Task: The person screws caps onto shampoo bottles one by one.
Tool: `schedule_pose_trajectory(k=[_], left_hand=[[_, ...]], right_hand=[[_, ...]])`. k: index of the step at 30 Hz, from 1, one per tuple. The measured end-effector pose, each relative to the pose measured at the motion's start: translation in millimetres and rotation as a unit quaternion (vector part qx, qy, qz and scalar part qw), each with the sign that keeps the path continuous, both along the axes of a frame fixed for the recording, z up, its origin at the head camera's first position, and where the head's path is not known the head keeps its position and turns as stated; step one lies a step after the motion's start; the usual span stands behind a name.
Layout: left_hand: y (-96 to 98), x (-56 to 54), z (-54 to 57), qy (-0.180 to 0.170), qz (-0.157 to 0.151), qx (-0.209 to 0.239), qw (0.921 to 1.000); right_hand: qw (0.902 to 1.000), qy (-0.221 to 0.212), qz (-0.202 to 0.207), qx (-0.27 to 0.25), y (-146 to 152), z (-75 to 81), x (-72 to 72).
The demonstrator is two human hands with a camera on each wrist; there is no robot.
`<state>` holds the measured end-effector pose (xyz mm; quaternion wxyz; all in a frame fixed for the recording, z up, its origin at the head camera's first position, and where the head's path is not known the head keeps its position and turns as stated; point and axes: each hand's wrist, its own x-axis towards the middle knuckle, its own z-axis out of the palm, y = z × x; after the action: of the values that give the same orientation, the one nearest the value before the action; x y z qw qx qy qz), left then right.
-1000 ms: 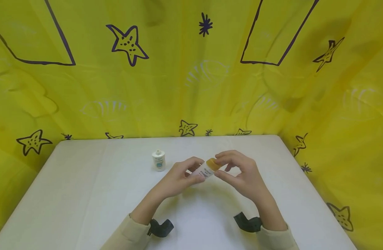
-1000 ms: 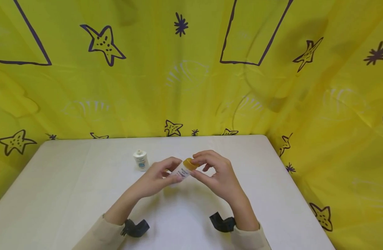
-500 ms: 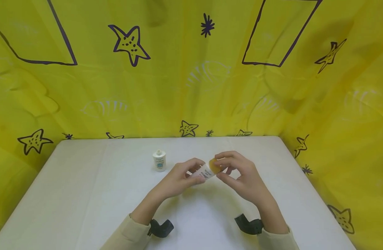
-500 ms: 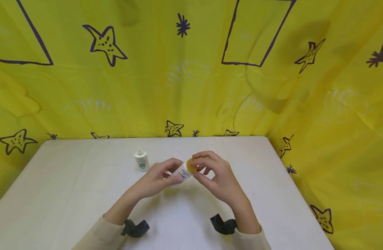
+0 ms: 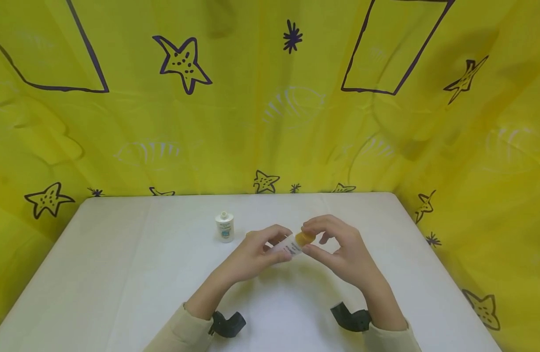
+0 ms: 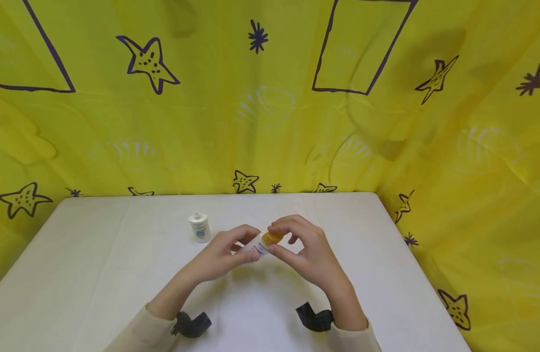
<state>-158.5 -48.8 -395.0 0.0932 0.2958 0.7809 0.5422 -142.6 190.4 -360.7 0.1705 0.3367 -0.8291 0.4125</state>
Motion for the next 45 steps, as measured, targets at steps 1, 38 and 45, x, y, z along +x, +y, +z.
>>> schedule_pose_trajectory(k=[1, 38, 45], left_hand=[[-0.4, -0.4, 0.2, 0.001, 0.002, 0.002, 1.0000], [-3.6, -1.2, 1.3, 0.031, 0.022, -0.013, 0.9992], [-6.3, -4.3, 0.0, 0.021, 0.004, -0.009, 0.9997]], right_hand=[[1.0000, -0.001, 0.003, -0.002, 0.3, 0.0, 0.0], [0.9998, 0.004, 0.006, -0.019, -5.3, -1.2, 1.3], [0.9994, 0.006, 0.033, 0.004, -2.3, -1.5, -0.3]])
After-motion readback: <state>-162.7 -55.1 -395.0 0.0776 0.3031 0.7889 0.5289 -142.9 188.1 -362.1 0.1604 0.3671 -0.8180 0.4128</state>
